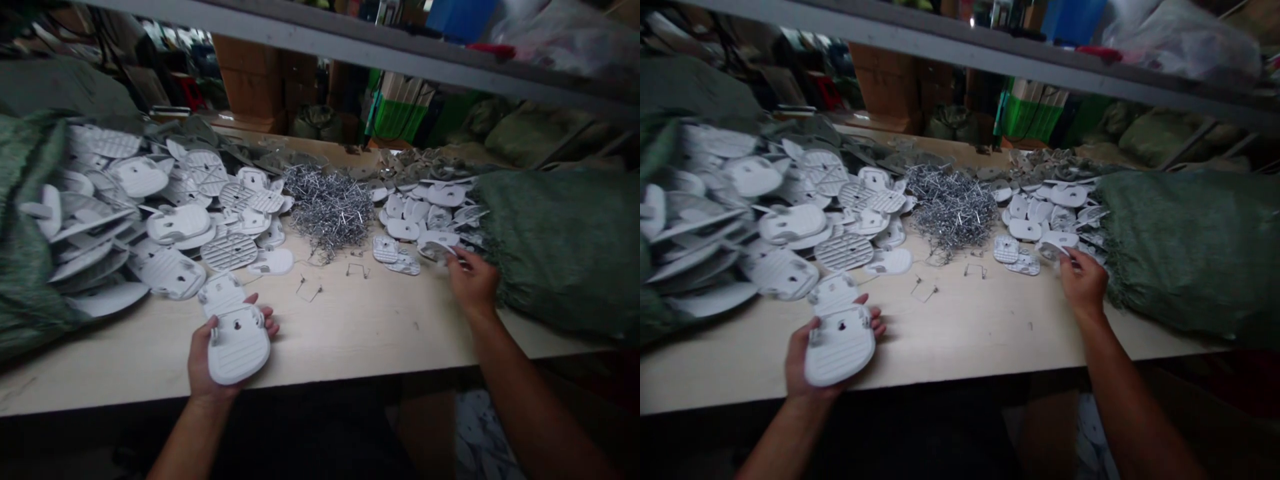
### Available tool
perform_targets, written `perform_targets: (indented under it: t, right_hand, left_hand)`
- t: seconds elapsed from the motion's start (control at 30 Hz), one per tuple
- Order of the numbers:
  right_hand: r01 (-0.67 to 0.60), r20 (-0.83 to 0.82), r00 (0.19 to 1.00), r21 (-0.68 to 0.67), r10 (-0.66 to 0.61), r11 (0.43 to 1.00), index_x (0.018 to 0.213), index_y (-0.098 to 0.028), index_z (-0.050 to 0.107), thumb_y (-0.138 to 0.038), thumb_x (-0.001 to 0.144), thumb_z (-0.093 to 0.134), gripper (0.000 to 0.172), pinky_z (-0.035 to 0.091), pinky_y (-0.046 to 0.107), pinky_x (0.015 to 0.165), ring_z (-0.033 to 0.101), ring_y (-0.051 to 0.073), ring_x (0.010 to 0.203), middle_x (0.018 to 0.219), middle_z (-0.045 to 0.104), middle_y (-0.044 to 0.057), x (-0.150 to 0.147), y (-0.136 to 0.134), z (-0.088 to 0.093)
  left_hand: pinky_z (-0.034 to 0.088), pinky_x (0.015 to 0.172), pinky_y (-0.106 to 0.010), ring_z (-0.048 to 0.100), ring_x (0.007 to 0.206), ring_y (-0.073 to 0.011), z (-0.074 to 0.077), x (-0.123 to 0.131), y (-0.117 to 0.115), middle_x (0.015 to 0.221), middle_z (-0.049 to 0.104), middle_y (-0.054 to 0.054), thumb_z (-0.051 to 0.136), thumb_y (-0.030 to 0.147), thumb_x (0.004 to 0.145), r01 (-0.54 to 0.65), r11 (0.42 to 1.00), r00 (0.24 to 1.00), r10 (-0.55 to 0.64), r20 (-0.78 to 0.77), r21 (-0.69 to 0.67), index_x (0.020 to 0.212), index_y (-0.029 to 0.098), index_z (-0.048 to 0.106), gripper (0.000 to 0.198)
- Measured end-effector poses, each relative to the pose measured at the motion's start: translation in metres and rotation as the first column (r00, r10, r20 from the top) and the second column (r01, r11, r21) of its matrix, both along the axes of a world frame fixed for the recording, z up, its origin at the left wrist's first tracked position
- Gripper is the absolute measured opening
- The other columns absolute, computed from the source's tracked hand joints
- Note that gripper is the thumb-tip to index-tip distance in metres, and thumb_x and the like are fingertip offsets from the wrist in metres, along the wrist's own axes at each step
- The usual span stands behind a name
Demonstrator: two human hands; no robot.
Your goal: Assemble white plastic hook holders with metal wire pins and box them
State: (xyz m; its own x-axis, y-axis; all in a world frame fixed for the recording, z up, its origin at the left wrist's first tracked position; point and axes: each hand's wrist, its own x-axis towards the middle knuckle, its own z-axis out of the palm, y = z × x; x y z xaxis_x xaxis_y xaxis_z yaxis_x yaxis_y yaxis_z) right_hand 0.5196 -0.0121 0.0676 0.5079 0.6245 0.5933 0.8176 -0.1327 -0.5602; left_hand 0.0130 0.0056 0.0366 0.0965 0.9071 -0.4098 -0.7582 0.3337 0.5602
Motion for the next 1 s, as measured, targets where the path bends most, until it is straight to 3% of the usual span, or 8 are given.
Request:
perform_targets:
  t: [0.17,0.27,0.37,0.57,0.7,0.87,0.93,1.0]
  right_hand:
    - [-0.223,-0.255,0.942,0.014,0.219,0.975,0.116,-0.022,0.084,-0.041,0.089,0.08,0.033,0.062,0.051,0.1,0.079,0.032,0.104,0.111,0.084,0.01,-0.059,-0.035,0.003]
    - [-0.493,-0.238,0.856,-0.105,0.459,0.864,0.107,-0.024,0.084,-0.031,0.094,0.073,0.019,0.056,0.052,0.111,0.076,0.03,0.119,0.122,0.081,0.011,-0.088,-0.052,-0.007]
    - [-0.619,-0.241,0.784,-0.241,0.572,0.747,0.105,-0.024,0.084,-0.03,0.094,0.071,0.018,0.054,0.053,0.115,0.071,0.031,0.129,0.138,0.075,0.013,-0.09,-0.062,-0.02]
    - [-0.569,-0.182,0.8,-0.532,0.572,0.627,0.121,-0.027,0.082,-0.042,0.094,0.075,0.031,0.053,0.057,0.116,0.06,0.038,0.144,0.158,0.061,0.013,-0.065,-0.066,-0.009]
    - [-0.481,-0.139,0.853,-0.579,0.502,0.658,0.145,-0.025,0.07,-0.051,0.091,0.079,0.061,0.059,0.056,0.108,0.068,0.04,0.134,0.152,0.067,0.015,-0.089,-0.05,0.006]
    - [-0.356,-0.056,0.889,-0.709,0.455,0.608,0.161,-0.019,0.056,-0.054,0.08,0.087,0.093,0.051,0.069,0.114,0.064,0.048,0.137,0.155,0.063,0.02,-0.123,-0.024,0.006]
    - [-0.429,-0.175,0.885,-0.669,0.432,0.607,0.16,-0.021,0.057,-0.054,0.079,0.09,0.093,0.05,0.069,0.115,0.065,0.048,0.135,0.151,0.066,0.02,-0.132,-0.02,0.005]
    - [-0.616,-0.46,0.787,-0.539,0.412,0.575,0.159,-0.022,0.056,-0.053,0.076,0.094,0.097,0.054,0.066,0.112,0.069,0.044,0.13,0.145,0.07,0.019,-0.147,-0.021,0.006]
  left_hand:
    - [0.068,0.08,-0.054,0.078,0.089,-0.0379,0.003,0.011,-0.005,0.109,0.08,-0.026,0.077,0.046,0.075,0.073,0.996,0.997,-0.073,-0.01,0.058,0.131,0.006,0.072,0.069]
    - [0.067,0.086,-0.055,0.079,0.095,-0.0386,0.008,0.02,-0.013,0.116,0.079,-0.027,0.074,0.045,0.078,0.135,0.989,0.991,-0.134,-0.019,0.054,0.138,0.007,0.068,0.072]
    - [0.066,0.089,-0.057,0.08,0.098,-0.0392,0.014,0.025,-0.023,0.121,0.078,-0.027,0.07,0.039,0.079,0.198,0.979,0.98,-0.196,-0.033,0.058,0.144,0.006,0.063,0.073]
    - [0.064,0.094,-0.061,0.08,0.095,-0.0373,0.022,0.023,-0.032,0.121,0.08,-0.024,0.069,0.037,0.079,0.22,0.971,0.973,-0.211,-0.099,0.097,0.145,0.007,0.06,0.073]
    - [0.064,0.095,-0.058,0.08,0.095,-0.0351,0.021,0.029,-0.028,0.119,0.081,-0.02,0.068,0.039,0.082,0.219,0.968,0.966,-0.197,-0.17,0.125,0.144,0.009,0.062,0.069]
    - [0.066,0.087,-0.049,0.08,0.093,-0.0329,0.014,0.036,-0.026,0.115,0.081,-0.019,0.071,0.047,0.086,0.234,0.962,0.965,-0.213,-0.151,0.14,0.138,0.011,0.064,0.064]
    - [0.065,0.088,-0.047,0.08,0.092,-0.0312,0.011,0.036,-0.027,0.113,0.082,-0.017,0.072,0.048,0.087,0.221,0.963,0.97,-0.2,-0.14,0.153,0.136,0.012,0.065,0.061]
    - [0.065,0.087,-0.045,0.08,0.091,-0.0301,0.009,0.037,-0.029,0.112,0.082,-0.016,0.073,0.049,0.088,0.202,0.964,0.974,-0.179,-0.139,0.174,0.134,0.013,0.065,0.059]
